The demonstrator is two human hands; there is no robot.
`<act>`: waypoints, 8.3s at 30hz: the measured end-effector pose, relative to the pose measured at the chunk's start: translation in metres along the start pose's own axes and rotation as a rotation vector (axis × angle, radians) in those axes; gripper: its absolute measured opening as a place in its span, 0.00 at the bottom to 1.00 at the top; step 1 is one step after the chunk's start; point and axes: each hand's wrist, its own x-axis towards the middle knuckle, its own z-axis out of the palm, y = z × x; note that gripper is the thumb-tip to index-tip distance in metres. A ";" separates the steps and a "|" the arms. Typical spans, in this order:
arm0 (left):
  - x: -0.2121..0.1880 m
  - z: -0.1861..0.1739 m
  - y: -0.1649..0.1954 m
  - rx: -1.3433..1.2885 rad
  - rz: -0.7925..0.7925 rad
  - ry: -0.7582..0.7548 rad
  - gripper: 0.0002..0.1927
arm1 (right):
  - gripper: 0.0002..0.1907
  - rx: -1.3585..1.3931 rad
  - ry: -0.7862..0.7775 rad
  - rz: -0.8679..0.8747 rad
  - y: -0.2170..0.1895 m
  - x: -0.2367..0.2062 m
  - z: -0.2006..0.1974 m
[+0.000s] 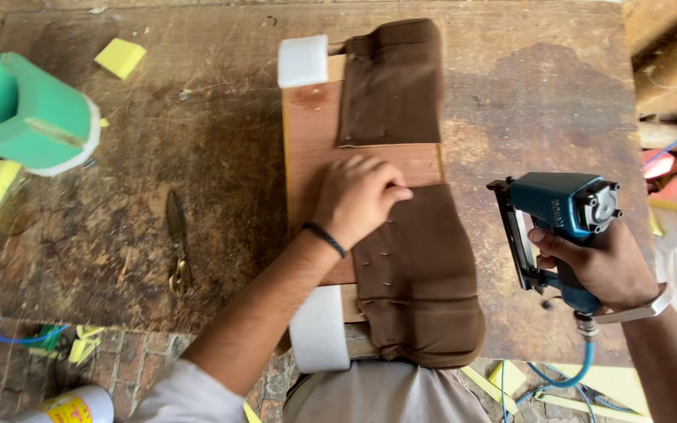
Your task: The person uses a pneumatic staple gun to attach brown fabric to a wooden cushion frame, trims excess fabric with scissors, and adjusts the fabric to create a tufted appearance. The person works on a wooden workbench in a workshop environment.
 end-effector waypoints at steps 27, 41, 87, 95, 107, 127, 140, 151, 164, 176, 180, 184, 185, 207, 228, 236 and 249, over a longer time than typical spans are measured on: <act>0.022 -0.001 0.016 0.001 -0.226 0.042 0.13 | 0.17 -0.874 -0.117 0.184 -0.114 0.013 0.041; 0.026 0.006 -0.017 -0.640 -0.384 0.330 0.07 | 0.18 -0.906 -0.226 0.127 -0.157 0.010 0.088; 0.027 -0.001 -0.047 -0.562 -0.412 0.555 0.27 | 0.15 -0.302 0.115 0.157 -0.070 0.049 0.008; 0.032 0.003 -0.059 -0.473 -0.330 0.418 0.28 | 0.36 -0.648 -0.018 0.372 0.135 0.068 -0.001; -0.067 -0.018 0.061 0.295 -0.405 -0.045 0.43 | 0.40 -0.409 -0.024 -0.090 0.170 -0.001 0.050; -0.166 -0.145 -0.031 -0.365 -0.650 0.308 0.38 | 0.45 -0.478 -0.423 -1.004 0.012 -0.028 0.202; -0.215 -0.201 -0.166 -0.802 -0.678 -0.054 0.62 | 0.40 0.402 -0.095 0.071 0.031 0.020 0.306; -0.167 -0.084 -0.193 -1.150 -0.385 -0.163 0.62 | 0.35 0.139 0.212 -0.038 0.047 -0.017 0.225; -0.013 -0.116 -0.287 0.249 -0.579 -0.434 0.35 | 0.44 -0.414 -1.030 -0.136 -0.023 -0.083 0.362; -0.138 -0.106 -0.136 0.479 -0.408 -0.221 0.48 | 0.50 -0.852 0.128 -0.223 -0.121 0.160 0.209; -0.160 -0.101 -0.109 0.521 -0.408 -0.042 0.39 | 0.58 -0.723 -0.004 0.033 -0.102 0.190 0.199; -0.172 -0.102 -0.111 0.466 -0.356 -0.019 0.36 | 0.61 -0.797 0.015 0.097 -0.075 0.153 0.189; -0.178 -0.103 -0.112 0.456 -0.314 -0.030 0.36 | 0.61 -0.807 0.067 0.070 -0.063 0.135 0.183; -0.117 -0.018 -0.060 0.736 -0.420 -0.369 0.52 | 0.52 -1.003 0.204 -0.334 0.030 -0.085 0.176; -0.131 -0.011 -0.051 0.421 -0.237 -0.185 0.39 | 0.26 -0.378 0.365 -0.348 0.078 -0.095 0.130; -0.118 -0.005 -0.051 0.330 -0.349 0.007 0.29 | 0.13 -0.103 0.178 -0.314 0.081 0.002 0.059; -0.071 0.104 0.137 0.142 -0.577 0.288 0.11 | 0.15 -0.684 -0.793 -1.465 -0.029 0.193 0.056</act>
